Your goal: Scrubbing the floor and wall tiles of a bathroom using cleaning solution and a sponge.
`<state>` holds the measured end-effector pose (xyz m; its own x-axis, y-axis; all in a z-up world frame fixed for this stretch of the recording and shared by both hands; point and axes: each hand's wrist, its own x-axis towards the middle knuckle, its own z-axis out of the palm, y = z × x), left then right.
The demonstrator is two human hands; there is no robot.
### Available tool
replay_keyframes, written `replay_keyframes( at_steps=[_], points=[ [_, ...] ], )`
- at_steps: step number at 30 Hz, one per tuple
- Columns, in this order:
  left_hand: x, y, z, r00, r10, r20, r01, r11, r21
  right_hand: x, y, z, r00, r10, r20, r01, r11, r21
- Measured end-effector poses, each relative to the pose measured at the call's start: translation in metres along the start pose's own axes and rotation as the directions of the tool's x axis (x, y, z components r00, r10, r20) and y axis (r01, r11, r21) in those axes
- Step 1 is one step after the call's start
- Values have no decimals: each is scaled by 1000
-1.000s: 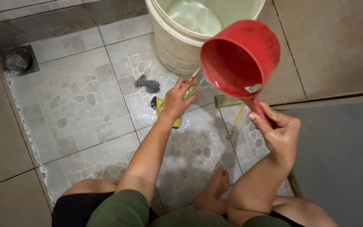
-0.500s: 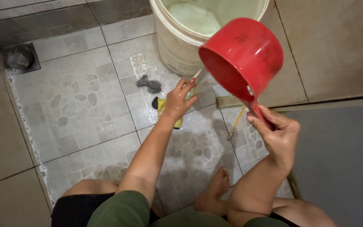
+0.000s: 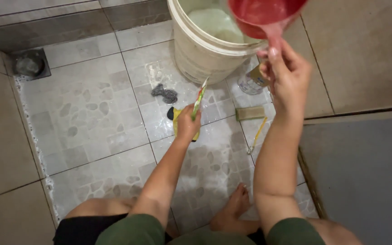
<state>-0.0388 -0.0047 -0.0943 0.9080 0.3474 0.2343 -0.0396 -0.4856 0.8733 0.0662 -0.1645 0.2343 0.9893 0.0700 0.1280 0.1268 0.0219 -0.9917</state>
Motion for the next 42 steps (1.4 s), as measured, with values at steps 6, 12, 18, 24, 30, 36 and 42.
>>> replay_keyframes(
  at_steps=[6,12,18,24,30,36,42],
  points=[
    [5,28,-25,999,5,34,-1,993,-121,9,8,12,981,153,119,-158,987,27],
    [14,45,-35,974,-199,110,216,961,-171,-24,169,-44,812,-419,-407,307,899,-313],
    [37,98,-81,804,-470,366,570,785,-244,-90,267,-38,996,-86,-36,83,994,-66],
    [32,56,-64,875,-336,350,479,707,-520,-82,344,-87,984,145,-100,-158,977,-140],
    [15,-100,-22,736,-673,69,667,739,92,-77,229,-45,975,-3,221,208,357,-911],
    [-24,-82,-20,527,-844,99,812,535,236,-87,195,-8,939,-67,338,341,48,-939],
    [-40,-79,-19,469,-877,104,845,480,237,-89,188,1,897,-82,434,431,-47,-901]
  ],
)
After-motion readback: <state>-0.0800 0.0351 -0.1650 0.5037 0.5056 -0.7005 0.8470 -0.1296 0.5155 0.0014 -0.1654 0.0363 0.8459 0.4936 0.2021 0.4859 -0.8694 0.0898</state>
